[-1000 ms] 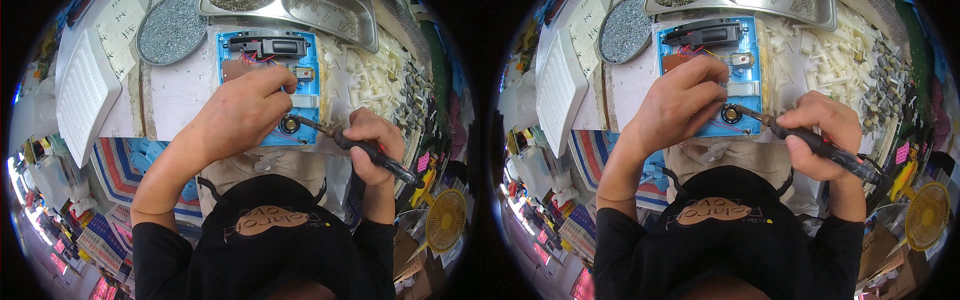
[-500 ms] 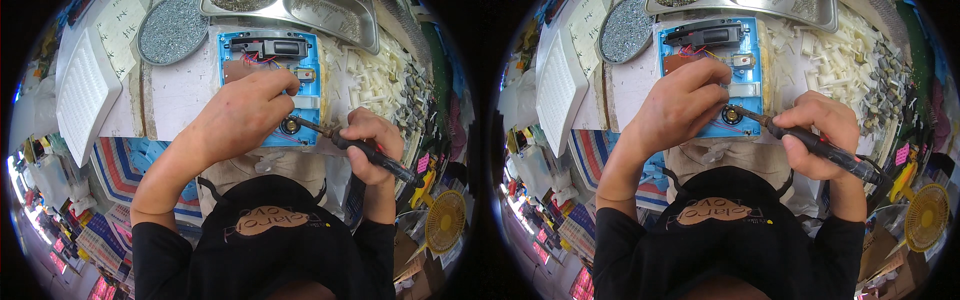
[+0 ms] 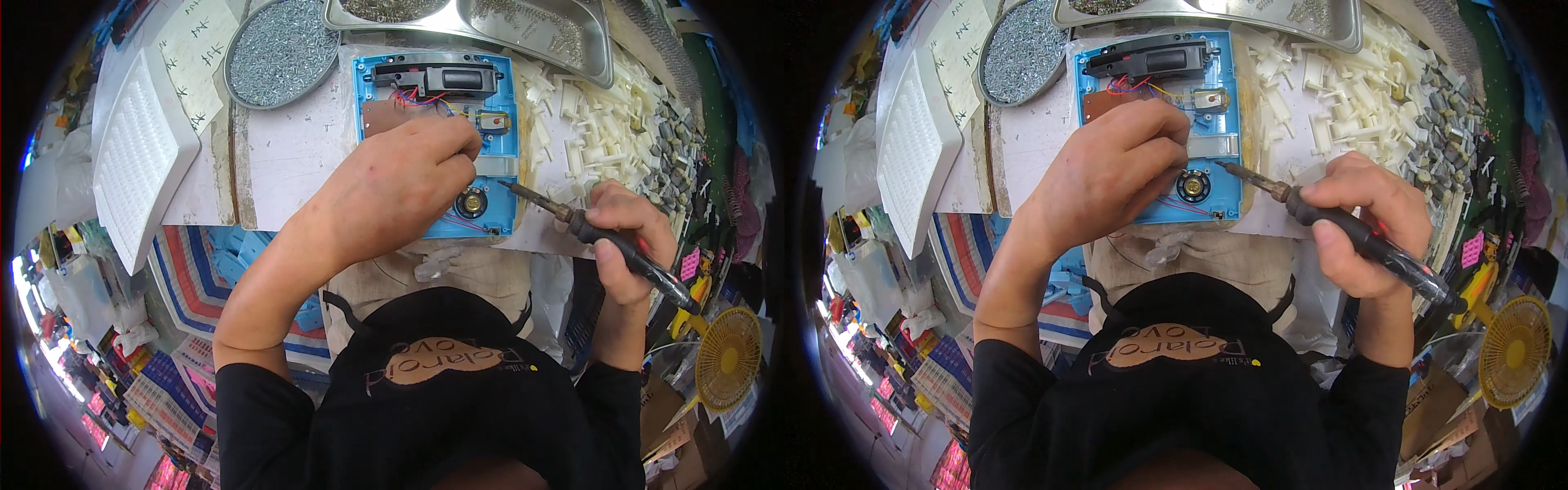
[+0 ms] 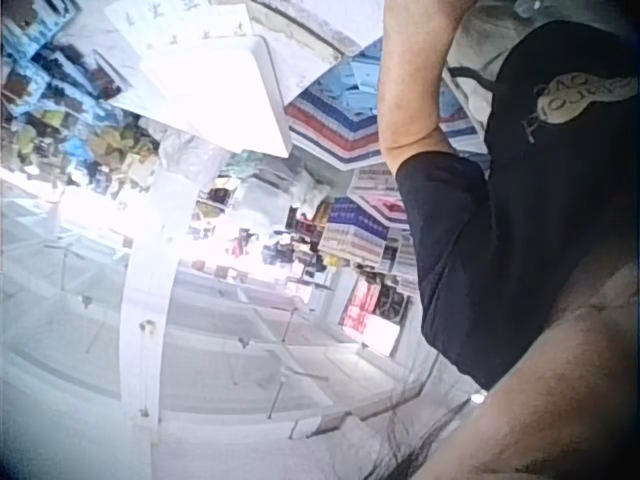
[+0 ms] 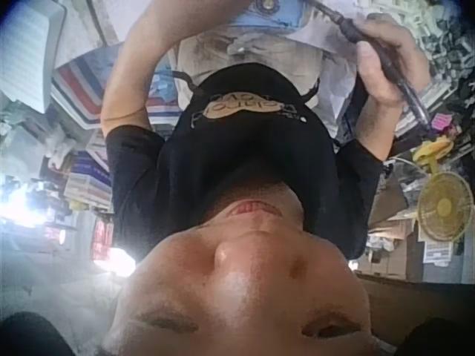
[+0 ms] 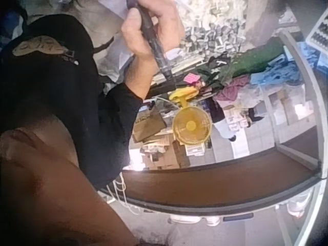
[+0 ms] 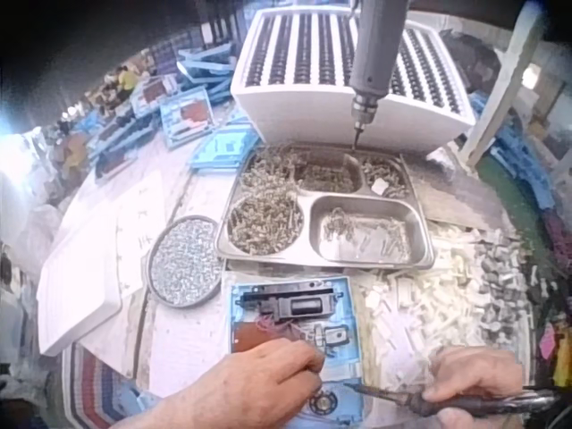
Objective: Assembling a blue electronic device, including soldering wires to a circuit board and speaker, and driving screws into the plastic casing.
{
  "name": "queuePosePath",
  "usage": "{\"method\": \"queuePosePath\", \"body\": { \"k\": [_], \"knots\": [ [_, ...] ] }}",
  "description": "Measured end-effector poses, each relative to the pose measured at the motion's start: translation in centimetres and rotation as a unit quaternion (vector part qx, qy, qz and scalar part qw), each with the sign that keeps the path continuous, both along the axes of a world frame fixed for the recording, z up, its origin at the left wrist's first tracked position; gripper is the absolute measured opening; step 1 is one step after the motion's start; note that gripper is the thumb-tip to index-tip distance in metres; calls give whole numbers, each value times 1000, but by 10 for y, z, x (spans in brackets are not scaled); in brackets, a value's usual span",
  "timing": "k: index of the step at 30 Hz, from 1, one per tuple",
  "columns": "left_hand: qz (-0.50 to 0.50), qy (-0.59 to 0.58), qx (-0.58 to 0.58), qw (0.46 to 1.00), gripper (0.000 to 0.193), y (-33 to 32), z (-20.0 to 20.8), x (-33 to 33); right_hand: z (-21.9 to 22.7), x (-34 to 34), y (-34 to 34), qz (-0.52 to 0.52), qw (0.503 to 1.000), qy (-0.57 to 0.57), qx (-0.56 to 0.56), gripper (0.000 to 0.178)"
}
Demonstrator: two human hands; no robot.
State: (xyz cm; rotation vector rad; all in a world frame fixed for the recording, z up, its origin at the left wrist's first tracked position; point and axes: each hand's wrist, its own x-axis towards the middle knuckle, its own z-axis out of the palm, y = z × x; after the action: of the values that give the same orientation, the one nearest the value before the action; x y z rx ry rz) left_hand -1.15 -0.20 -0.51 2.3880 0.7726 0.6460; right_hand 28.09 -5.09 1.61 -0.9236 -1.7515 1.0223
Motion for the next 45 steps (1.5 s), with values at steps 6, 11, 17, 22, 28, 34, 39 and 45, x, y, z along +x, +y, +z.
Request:
{"method": "queuePosePath", "body": {
  "k": [6, 11, 17, 22, 28, 34, 39, 45],
  "knots": [
    [-2, -45, -18, 999, 22, 1, -1, -2, 1, 4, -3, -14, 999, 20, 21, 25],
    [3, -49, -4, 999, 25, 0, 1, -1, 2, 3, -1, -7, 999, 24, 27, 25],
    [23, -91, -29, 995, 21, 0, -5, -2, 1, 3, 2, -8, 999, 25, 31, 25],
    [23, -83, -18, 996, 21, 0, -6, -1, 0, 3, 3, -13, 999, 39, 29, 25],
    [40, -36, 11, 998, 23, -7, -4, 4, -2, -2, 4, 6, 999, 9, 32, 25],
    [43, -18, 9, 999, 21, -7, -3, 4, -4, -6, 4, 32, 999, -26, 25, 24],
    [41, -16, 18, 999, 21, -6, -4, 5, -7, -11, 3, 28, 999, -27, 20, 23],
    [40, -15, 23, 999, 21, -6, -5, 5, -6, -13, 7, 34, 998, -50, 28, 24]
  ]
}}
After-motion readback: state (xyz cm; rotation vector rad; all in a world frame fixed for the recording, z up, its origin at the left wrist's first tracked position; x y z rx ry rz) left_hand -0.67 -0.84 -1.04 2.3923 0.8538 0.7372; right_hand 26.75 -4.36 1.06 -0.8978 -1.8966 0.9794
